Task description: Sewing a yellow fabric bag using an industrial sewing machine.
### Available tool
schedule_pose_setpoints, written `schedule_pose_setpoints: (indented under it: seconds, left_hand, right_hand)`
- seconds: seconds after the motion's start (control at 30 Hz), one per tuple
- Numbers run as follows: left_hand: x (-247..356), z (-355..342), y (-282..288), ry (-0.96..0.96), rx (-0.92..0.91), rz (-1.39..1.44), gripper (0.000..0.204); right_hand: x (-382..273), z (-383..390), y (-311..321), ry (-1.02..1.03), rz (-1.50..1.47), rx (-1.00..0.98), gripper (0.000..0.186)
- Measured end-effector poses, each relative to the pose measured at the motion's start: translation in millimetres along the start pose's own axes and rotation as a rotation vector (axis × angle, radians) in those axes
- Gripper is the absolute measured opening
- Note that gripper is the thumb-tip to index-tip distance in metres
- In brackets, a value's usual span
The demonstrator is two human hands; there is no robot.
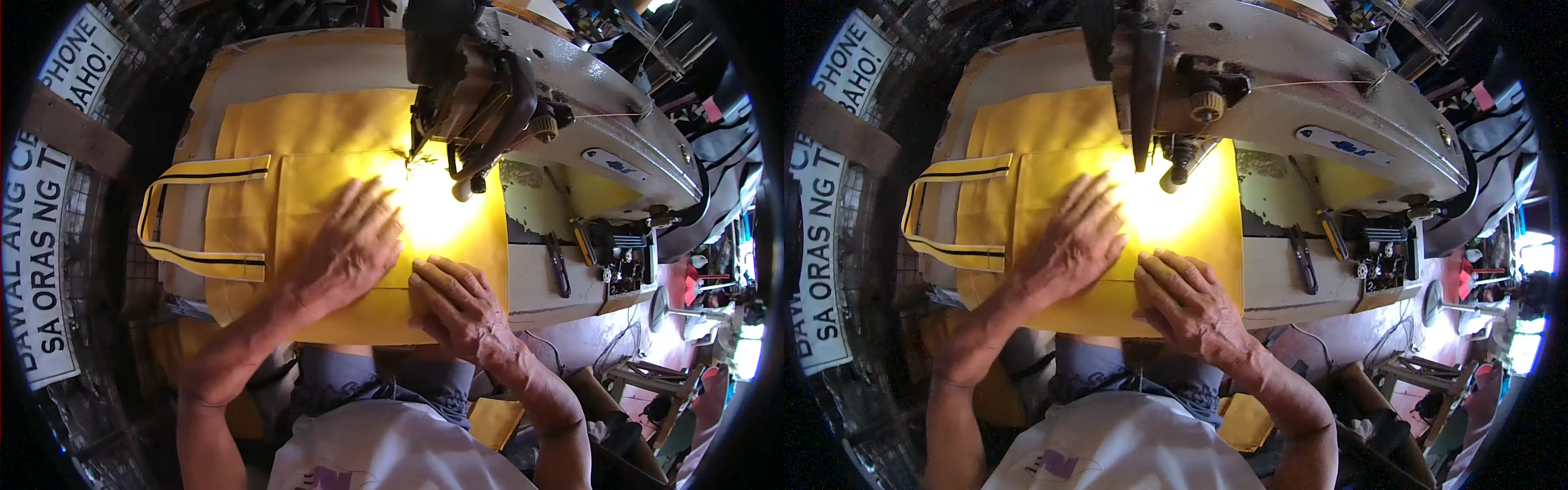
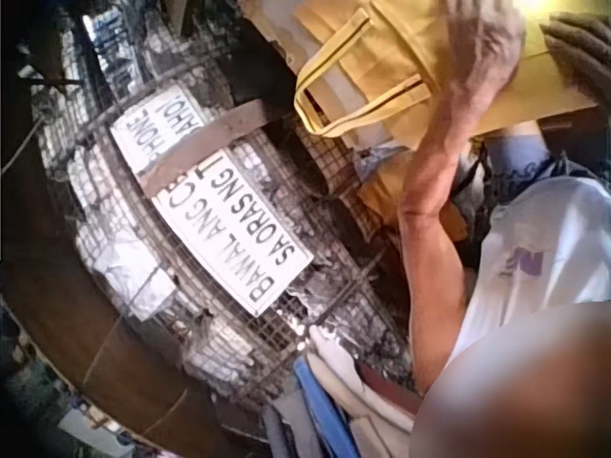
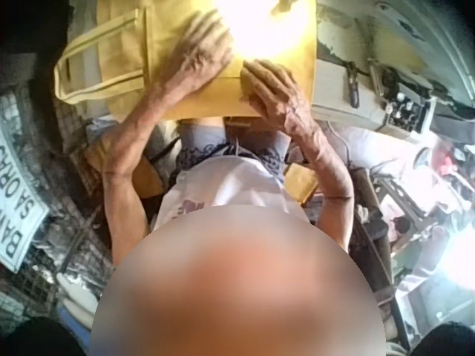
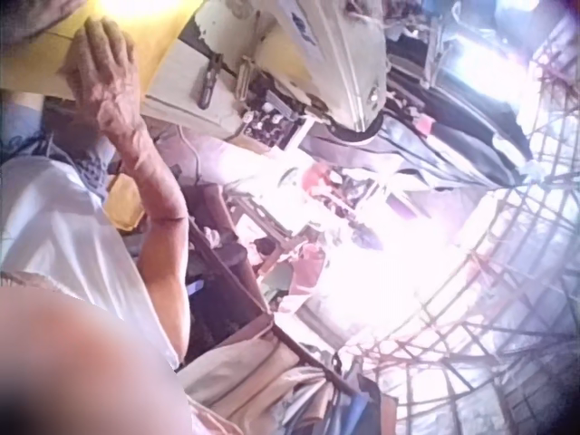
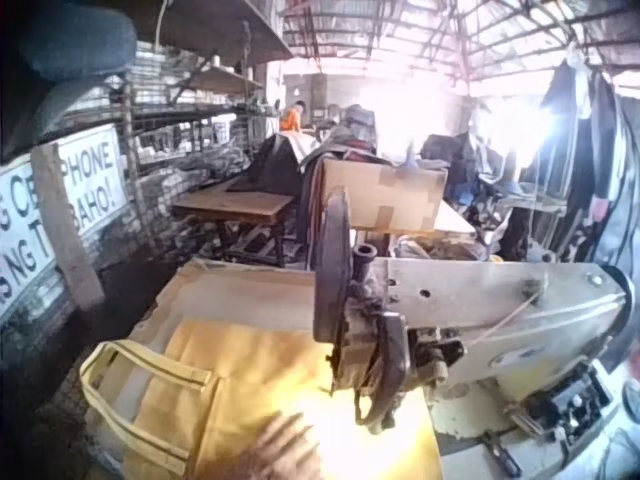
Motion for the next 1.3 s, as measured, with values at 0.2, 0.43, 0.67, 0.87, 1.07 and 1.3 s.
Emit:
schedule_pose_setpoints:
  seconds: [0.2, 0.43, 0.67, 0.87, 1.07, 1.3]
  left_hand:
    - [18, 14, 9, -0.028, 0.095, 0.051, 0.027]
    - [19, 14, 11, -0.048, 0.103, 0.045, 0.031]
    - [15, 19, 3, -0.042, 0.02, 0.138, 0.036]
    - [11, 15, 3, -0.048, -0.007, 0.109, 0.037]
    - [-6, 6, 4, -0.062, 0.011, 0.125, 0.035]
    - [-24, -2, -1, -0.063, -0.007, 0.135, 0.033]
  right_hand:
    - [4, 0, -3, -0.029, 0.001, 0.004, 0.045]
    - [1, 1, -1, -0.013, 0.029, 0.061, 0.043]
    - [3, 4, -4, 0.011, 0.014, -0.007, 0.044]
    - [6, -2, -6, -0.007, 0.013, -0.079, 0.046]
    - [11, -20, -1, 0.006, 0.005, -0.052, 0.047]
    - [20, -37, -2, -0.017, 0.015, -0.095, 0.05]
Point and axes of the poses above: each hand's wrist, its own z-axis away from the middle knuckle, its own y-axis out of the back of the hand, x = y × z, the point moved 10 cm from there along -z, towards the middle knuckle, and after that the axes turned 15 degrees about -y, right-handed, at the moved point
